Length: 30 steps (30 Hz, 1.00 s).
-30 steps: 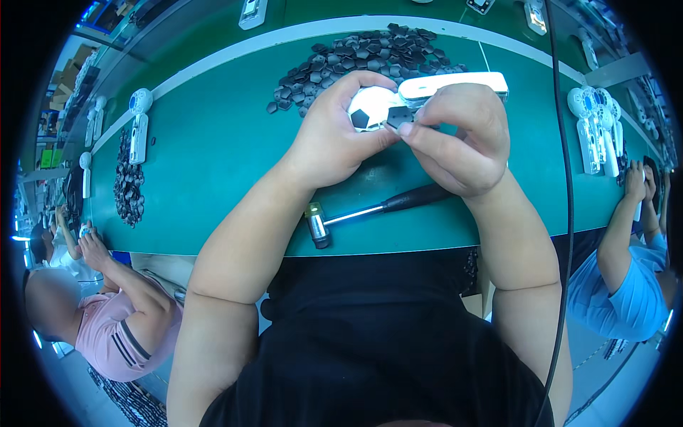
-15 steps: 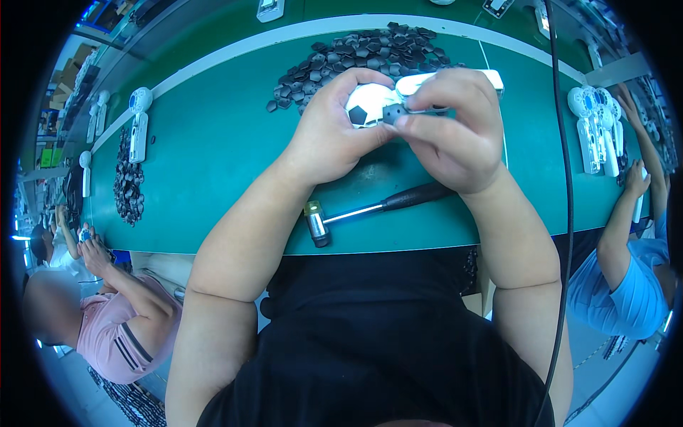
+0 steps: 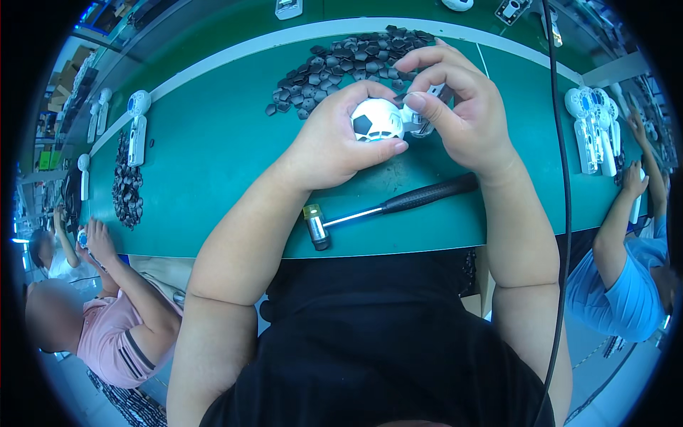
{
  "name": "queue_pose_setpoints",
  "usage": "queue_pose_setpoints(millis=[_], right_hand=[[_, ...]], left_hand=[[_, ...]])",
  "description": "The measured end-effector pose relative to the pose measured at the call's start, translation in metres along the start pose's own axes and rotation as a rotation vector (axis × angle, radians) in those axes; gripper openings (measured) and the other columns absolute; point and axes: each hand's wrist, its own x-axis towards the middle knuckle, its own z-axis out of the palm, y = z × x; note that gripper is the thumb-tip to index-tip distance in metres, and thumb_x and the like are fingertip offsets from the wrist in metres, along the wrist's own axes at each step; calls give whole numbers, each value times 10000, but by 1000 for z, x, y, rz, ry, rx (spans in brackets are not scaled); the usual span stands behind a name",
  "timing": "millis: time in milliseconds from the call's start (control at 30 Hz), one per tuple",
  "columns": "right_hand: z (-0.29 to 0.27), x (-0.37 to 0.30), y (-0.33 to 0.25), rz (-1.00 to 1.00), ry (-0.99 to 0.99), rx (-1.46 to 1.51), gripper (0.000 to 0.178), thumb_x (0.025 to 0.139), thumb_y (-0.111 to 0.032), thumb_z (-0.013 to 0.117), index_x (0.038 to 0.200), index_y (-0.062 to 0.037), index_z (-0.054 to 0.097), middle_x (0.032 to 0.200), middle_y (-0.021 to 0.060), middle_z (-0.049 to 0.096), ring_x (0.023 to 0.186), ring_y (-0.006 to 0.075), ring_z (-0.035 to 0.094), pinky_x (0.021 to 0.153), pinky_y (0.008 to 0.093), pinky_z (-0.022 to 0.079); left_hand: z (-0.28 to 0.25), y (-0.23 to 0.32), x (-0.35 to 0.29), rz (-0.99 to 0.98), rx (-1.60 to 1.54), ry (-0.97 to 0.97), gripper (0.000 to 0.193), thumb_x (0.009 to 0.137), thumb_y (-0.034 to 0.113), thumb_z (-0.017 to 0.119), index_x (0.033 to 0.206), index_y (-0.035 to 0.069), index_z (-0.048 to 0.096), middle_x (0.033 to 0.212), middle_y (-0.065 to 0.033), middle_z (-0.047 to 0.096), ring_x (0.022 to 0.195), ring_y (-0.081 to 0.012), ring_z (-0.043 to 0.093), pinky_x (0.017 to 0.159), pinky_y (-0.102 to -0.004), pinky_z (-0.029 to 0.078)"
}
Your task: Manual assembly of small plastic components into an electronic device housing on a production line.
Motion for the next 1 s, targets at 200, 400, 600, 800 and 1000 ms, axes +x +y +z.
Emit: queue_pose_setpoints(millis=[200, 400, 600, 800, 1000], right_hand=[[-2, 2, 2, -34, -112, -128, 179, 904, -213, 714, 803, -78, 652, 1195, 85, 725, 1112, 254, 661, 1247, 563, 197], [3, -1, 1, -52, -141, -174, 180, 913, -216, 703, 810, -79, 651, 1184, 80, 730, 1126, 260, 662, 1244, 602, 159], [3, -1, 5, 25, -57, -58, 193, 934, -227, 692, 818, -77, 653, 1172, 71, 731, 1096, 226, 662, 1248, 583, 166], [4, -2, 6, 47, -19, -9, 190, 938, -221, 691, 818, -78, 656, 1159, 67, 733, 1086, 215, 663, 1248, 571, 178], [8, -2, 3, -19, -67, -123, 172, 927, -200, 699, 814, -77, 657, 1142, 70, 736, 1089, 230, 667, 1244, 568, 194]], left_hand=[[0, -5, 2, 51, 75, -1, 542, 755, 293, 885, 1176, 46, 650, 1051, -101, 654, 919, -183, 641, 817, -310, 523], [2, -9, 3, 28, 18, 51, 529, 750, 315, 893, 1148, 53, 664, 1007, -88, 667, 885, -180, 642, 793, -310, 527], [0, -11, 3, 13, 5, 86, 533, 745, 334, 900, 1138, 58, 668, 976, -77, 680, 856, -168, 641, 768, -307, 529], [1, -9, 2, 4, -23, 85, 530, 747, 336, 899, 1134, 57, 668, 979, -73, 681, 853, -161, 640, 761, -298, 528], [0, -10, 3, 20, -2, 84, 525, 753, 343, 899, 1128, 57, 669, 989, -75, 686, 860, -161, 644, 757, -296, 529]])
